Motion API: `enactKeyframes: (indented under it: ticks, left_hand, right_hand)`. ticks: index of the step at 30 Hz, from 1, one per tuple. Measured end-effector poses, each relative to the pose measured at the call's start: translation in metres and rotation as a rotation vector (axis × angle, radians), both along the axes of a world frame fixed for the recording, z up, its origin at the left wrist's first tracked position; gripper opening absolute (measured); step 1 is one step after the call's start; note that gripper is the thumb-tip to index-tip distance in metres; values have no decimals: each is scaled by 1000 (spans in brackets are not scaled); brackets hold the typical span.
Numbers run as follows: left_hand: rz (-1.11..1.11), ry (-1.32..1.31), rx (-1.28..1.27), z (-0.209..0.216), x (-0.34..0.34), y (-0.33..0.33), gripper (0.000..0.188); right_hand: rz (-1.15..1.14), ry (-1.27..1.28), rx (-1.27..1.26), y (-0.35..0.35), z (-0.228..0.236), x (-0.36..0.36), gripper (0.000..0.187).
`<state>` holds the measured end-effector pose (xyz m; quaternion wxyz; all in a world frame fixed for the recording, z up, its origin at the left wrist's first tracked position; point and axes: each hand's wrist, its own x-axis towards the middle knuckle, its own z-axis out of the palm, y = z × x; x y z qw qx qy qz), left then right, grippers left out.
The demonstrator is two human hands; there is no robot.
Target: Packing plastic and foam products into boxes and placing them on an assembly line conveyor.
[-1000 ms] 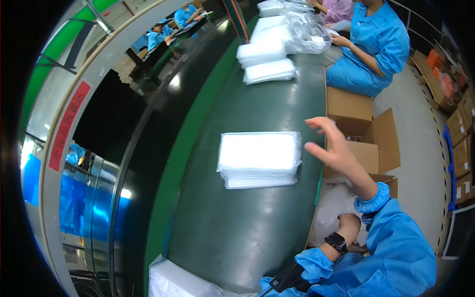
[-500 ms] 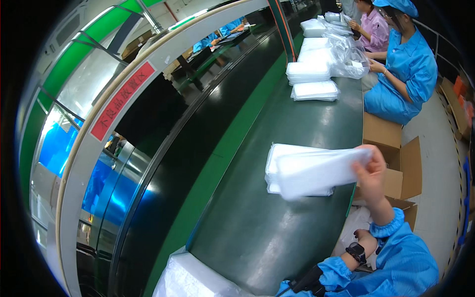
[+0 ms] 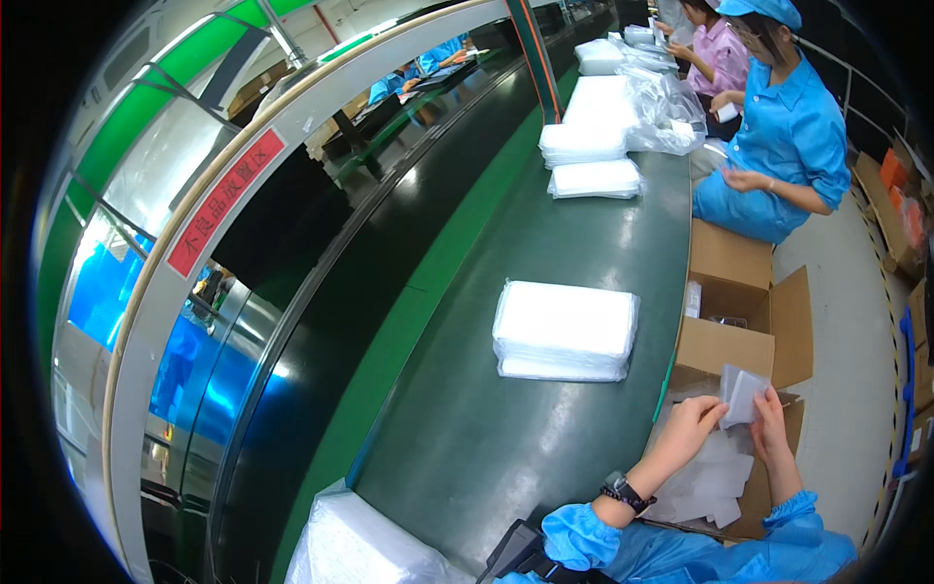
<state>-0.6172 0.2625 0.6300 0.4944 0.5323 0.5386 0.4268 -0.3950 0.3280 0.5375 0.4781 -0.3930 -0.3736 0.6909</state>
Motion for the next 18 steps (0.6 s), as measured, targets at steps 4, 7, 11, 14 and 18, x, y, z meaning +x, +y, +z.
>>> enactKeyframes:
  ticks: [4,7,11,14,18]
  left_hand:
    - [22,130,126,-17,-3,-2,21]
    - [-9,275,67,-6,-5,-2,16]
    - [40,273,43,5,-1,-1,15]
    - [175,314,190,-14,2,0,15]
    - [261,230,197,-43,10,4,14]
  right_hand:
    - [129,-59,-77,-4,-2,-6,41]
    - [197,-22,-137,-6,-17,6,43]
    - [261,86,-240,-14,-13,2,48]
    - [269,66,-212,-11,-41,14,59]
    - [243,56,-203,-11,-43,16,58]
